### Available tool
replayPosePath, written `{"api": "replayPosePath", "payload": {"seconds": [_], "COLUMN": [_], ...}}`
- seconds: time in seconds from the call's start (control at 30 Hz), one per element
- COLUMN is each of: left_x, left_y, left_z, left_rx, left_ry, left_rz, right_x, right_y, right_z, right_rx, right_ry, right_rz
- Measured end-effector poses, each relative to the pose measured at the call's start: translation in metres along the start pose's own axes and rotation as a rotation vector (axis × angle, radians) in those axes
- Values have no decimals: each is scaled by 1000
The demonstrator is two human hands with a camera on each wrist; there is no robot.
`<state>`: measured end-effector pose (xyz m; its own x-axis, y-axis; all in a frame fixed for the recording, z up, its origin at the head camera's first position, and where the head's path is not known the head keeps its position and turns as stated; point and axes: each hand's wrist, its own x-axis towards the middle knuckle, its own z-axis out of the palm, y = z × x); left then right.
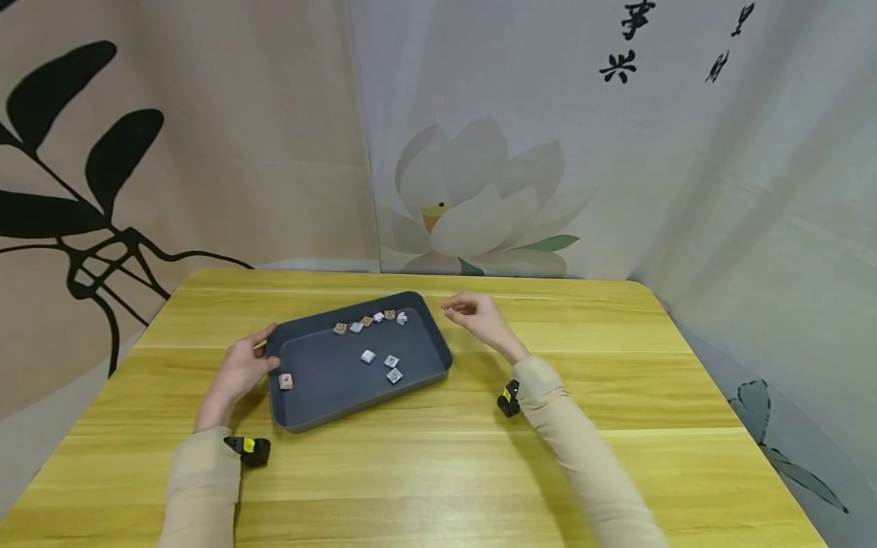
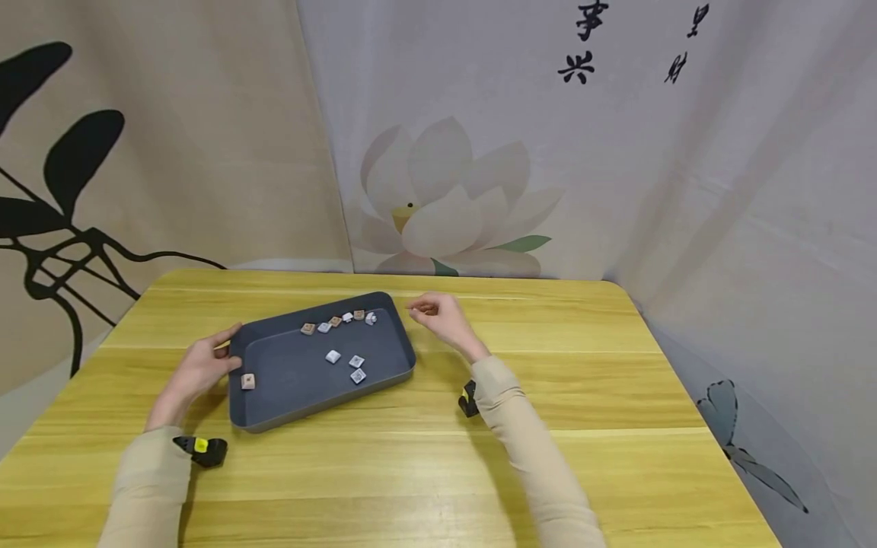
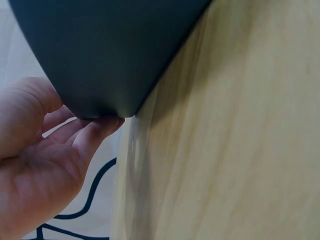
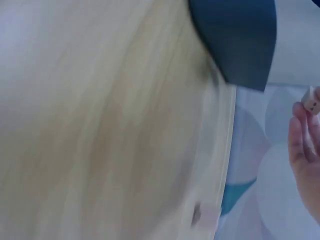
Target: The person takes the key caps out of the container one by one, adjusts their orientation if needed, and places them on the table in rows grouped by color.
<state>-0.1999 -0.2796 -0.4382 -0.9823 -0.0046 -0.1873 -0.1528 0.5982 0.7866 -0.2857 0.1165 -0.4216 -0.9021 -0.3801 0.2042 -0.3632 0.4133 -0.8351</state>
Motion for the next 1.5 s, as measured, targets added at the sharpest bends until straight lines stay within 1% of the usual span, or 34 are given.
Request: {"api": "replayPosePath", "payload": {"seconds": [0.1, 0.17, 0.3, 0.37, 0.5, 0.63, 0.77, 0.97, 1.07, 1.2, 1.33, 1.5], "left_x": [-1, -1, -2, -1, -1, 0, 0, 1, 1, 0, 0, 0], "left_y": [0, -1, -1, -1, -1, -1, -1, -1, -1, 0, 0, 0], "left_z": [0, -1, -1, 0, 0, -1, -1, -1, 0, 0, 0, 0], "left_rx": [-4, -9, -11, -9, -8, 0, 5, 6, 6, 6, 12, 6], "left_ry": [-8, -10, -8, -2, 4, 1, -1, 0, -3, -5, -5, -7], "left_rz": [-2, -6, -11, -12, -11, -13, -10, -9, -13, -14, -7, 1], "right_x": [-9, -15, -25, -28, -35, -39, -42, -44, -44, -44, -43, -41], "right_y": [6, 11, 20, 26, 35, 45, 57, 67, 70, 70, 71, 72], "right_z": [-14, -23, -37, -43, -53, -62, -70, -76, -78, -78, -77, -75], "right_rx": [34, 43, -6, -53, -90, -98, -124, -190, -220, -230, -225, -224], "right_ry": [2, 5, 32, 55, 86, 91, 86, 58, 31, -13, -38, -41], "right_rz": [47, 62, 62, 55, 40, 37, 64, 137, 198, 276, 305, 327]}}
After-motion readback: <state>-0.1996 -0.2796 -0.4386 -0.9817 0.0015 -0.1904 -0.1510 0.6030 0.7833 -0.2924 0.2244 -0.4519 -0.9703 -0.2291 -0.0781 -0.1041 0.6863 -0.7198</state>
